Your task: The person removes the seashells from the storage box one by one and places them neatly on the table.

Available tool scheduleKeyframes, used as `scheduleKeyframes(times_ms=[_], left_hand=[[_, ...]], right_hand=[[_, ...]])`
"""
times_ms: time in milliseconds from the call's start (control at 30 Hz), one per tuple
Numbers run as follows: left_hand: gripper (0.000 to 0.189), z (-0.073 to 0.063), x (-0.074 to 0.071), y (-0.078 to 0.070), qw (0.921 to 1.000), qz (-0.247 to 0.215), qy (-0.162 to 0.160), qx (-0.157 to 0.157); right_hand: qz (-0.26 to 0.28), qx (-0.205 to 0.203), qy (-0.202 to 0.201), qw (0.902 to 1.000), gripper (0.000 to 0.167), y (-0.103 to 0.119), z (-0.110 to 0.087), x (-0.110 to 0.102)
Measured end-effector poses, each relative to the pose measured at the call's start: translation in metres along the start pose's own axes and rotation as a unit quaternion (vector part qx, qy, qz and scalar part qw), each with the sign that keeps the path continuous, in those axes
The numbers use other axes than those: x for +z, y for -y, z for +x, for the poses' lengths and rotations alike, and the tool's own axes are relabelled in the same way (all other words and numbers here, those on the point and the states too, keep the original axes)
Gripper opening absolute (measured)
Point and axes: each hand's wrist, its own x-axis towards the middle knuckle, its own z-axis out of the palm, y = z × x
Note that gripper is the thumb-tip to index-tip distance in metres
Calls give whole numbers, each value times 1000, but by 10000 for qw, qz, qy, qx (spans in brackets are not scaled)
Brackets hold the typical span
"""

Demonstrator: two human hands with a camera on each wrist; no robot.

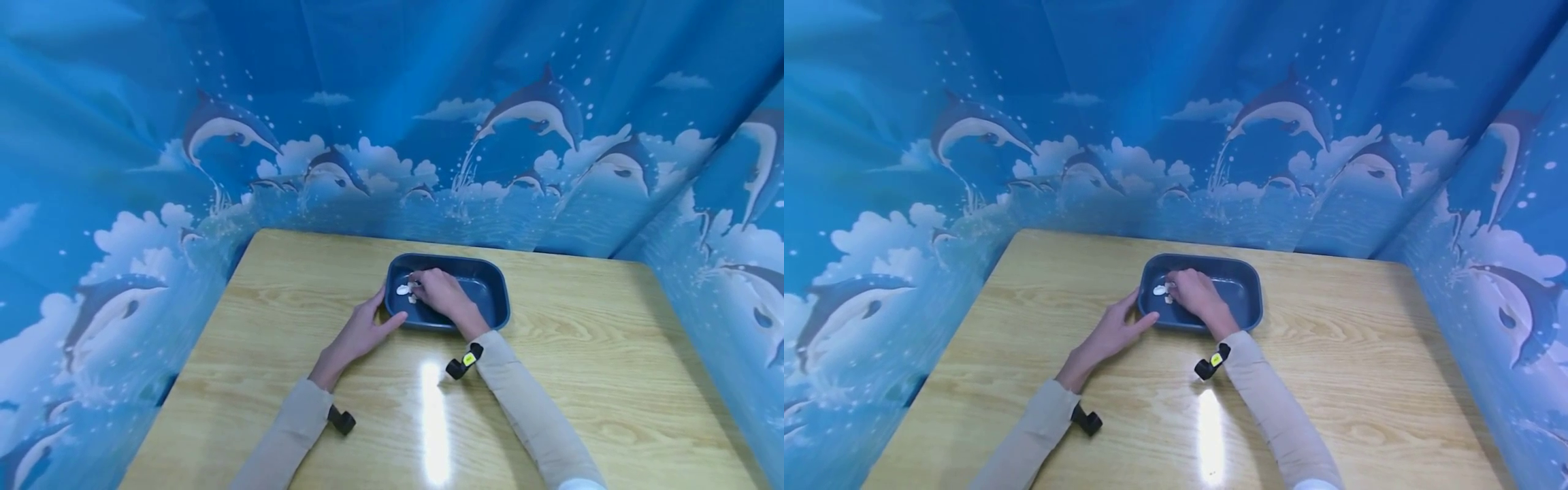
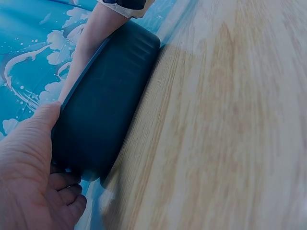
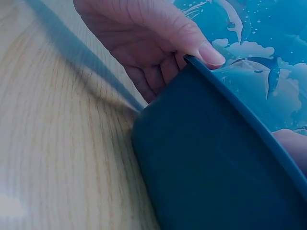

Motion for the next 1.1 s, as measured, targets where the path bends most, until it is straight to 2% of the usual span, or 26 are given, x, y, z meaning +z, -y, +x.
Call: scheduleKeyframes(times_ms=[200, 433, 600, 767, 933, 1100], left_hand=[[86, -2, 0, 0, 10000, -13, -34, -78], [86, -1, 1, 1, 9999, -52, -57, -79], [86, 1, 1, 1, 10000, -55, -58, -57], [87, 2, 0, -1, 9999, -76, -40, -105], [87, 2, 0, -2, 9998, -90, -11, -153], [86, 1, 0, 0, 9998, -149, -9, -91]], right_hand=[[33, -44, -4, 10000, 25, 1, 0, 2], [-43, 124, 33, 9999, 21, 2, 2, 3], [13, 178, 110, 9998, 25, -1, 4, 3], [72, 153, 24, 9999, 27, -1, 3, 1], [234, 17, -27, 9997, 22, -1, 1, -3], [592, -282, 213, 9976, 22, -4, -2, -7]])
